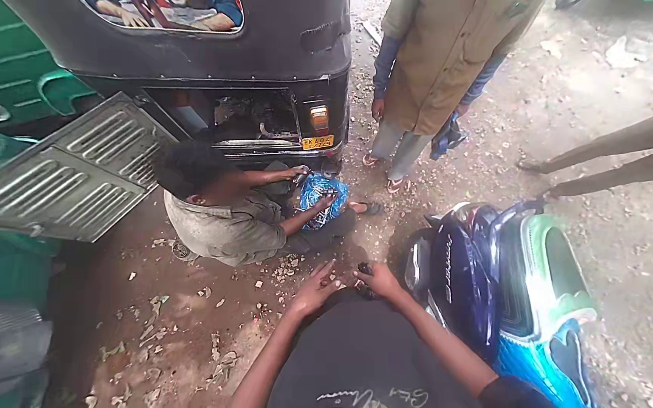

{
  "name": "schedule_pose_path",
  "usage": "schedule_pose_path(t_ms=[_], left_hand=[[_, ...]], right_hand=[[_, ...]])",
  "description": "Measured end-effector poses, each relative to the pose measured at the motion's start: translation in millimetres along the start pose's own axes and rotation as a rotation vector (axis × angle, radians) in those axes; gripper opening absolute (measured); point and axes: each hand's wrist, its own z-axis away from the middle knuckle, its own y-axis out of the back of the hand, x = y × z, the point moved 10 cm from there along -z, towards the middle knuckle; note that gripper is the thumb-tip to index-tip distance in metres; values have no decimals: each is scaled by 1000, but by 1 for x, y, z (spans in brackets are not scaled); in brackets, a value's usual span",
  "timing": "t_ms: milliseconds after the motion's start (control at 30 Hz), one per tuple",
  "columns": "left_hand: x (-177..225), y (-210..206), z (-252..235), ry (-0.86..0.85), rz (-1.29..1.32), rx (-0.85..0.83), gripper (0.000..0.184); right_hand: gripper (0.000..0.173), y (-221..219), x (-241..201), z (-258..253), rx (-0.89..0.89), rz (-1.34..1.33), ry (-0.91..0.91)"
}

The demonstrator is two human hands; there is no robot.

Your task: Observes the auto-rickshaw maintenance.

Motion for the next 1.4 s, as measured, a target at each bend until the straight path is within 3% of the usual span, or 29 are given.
schedule_pose_path(t_ms=[67,133,267,333,433,567,700,767,867,933,1000,1133,1267,1400], left_hand=[[-38,10,-15,145,-238,93,74],[-88,14,-21,276,-246,179,75],[-198,-5,12,607,357,449,60],[-240,-25,46,754,477,546,57],[-286,-52,91,872,302,507,50],[-301,-99,111,907,296,408,44],[-356,-123,77,784,405,415,42],[-323,-102,51,706,305,371,42],[-230,-44,31,663,-65,242,41],[-215,-15,25,644,-293,149,45],[-223,9,25,635,-200,195,49],[-265,38,45,761,432,425,49],[-296,61,56,782,344,426,43],[-311,56,67,792,336,369,42]], right_hand=[[51,21,49,-13,63,-201,-80],[48,44,99,-18,144,-331,-168],[53,87,190,-11,153,-215,-355],[59,97,246,-9,131,-174,-450],[61,113,308,6,41,3,-569],[66,118,353,28,40,29,-675],[66,86,354,29,60,-104,-663],[63,64,337,24,39,-101,-619],[55,46,287,21,-12,-15,-565],[52,44,267,20,-21,19,-565],[54,41,259,17,-20,-10,-563],[56,17,263,12,-22,-211,-564],[39,-6,257,18,11,-250,-561],[31,-11,256,32,79,-176,-575]])
